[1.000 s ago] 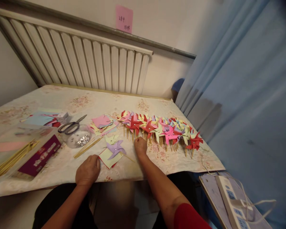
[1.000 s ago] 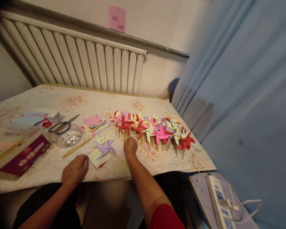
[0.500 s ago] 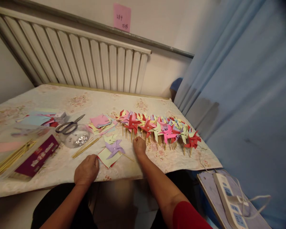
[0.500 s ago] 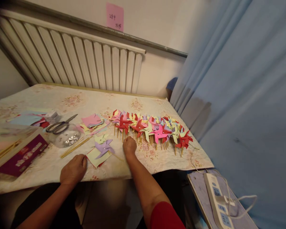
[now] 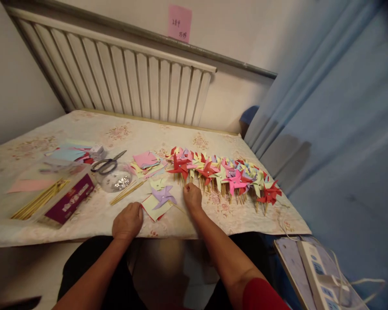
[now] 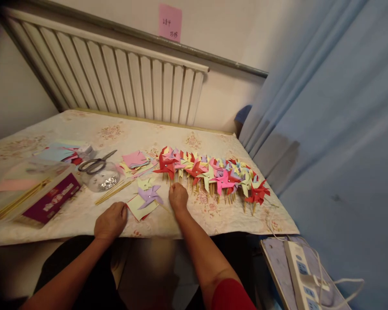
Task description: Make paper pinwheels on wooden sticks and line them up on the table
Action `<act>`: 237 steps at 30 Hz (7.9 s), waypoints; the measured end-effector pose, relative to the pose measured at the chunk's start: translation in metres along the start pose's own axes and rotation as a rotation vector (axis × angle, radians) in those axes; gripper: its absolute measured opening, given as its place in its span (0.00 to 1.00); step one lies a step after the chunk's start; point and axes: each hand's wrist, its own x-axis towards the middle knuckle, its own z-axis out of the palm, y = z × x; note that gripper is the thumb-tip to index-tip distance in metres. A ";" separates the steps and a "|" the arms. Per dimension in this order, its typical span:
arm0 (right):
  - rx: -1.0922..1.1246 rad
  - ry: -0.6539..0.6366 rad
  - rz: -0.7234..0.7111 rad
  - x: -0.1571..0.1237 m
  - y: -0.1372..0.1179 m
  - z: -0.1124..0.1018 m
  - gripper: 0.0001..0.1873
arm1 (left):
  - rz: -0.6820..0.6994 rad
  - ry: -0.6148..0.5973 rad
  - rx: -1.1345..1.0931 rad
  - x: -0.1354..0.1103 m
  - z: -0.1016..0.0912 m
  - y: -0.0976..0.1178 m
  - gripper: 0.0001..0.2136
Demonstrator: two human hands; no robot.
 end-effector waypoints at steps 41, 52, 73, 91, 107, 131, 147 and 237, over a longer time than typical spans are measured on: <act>-0.134 -0.338 -0.178 -0.055 0.018 -0.016 0.05 | -0.012 -0.020 -0.016 -0.001 -0.004 0.001 0.15; 0.034 -0.255 -0.248 -0.065 0.029 -0.022 0.07 | -0.035 -0.012 -0.020 -0.003 -0.006 0.004 0.15; 0.392 0.217 0.222 -0.007 0.035 0.007 0.07 | 0.010 0.005 0.025 0.001 0.001 -0.001 0.16; 0.391 0.357 0.297 0.007 0.042 0.020 0.07 | 0.006 -0.006 0.006 0.003 0.005 -0.004 0.16; 0.330 0.442 0.286 0.018 0.046 0.026 0.10 | 0.016 -0.006 0.005 0.003 0.002 -0.002 0.16; 0.233 0.413 0.240 0.017 0.044 0.033 0.14 | -0.007 -0.029 0.000 0.002 -0.002 0.000 0.15; 0.283 0.347 0.184 -0.012 0.031 0.020 0.10 | -0.008 0.002 0.005 -0.002 -0.002 0.002 0.16; 0.441 0.350 0.138 -0.004 0.015 0.046 0.07 | 0.036 0.030 0.011 0.000 0.004 -0.005 0.15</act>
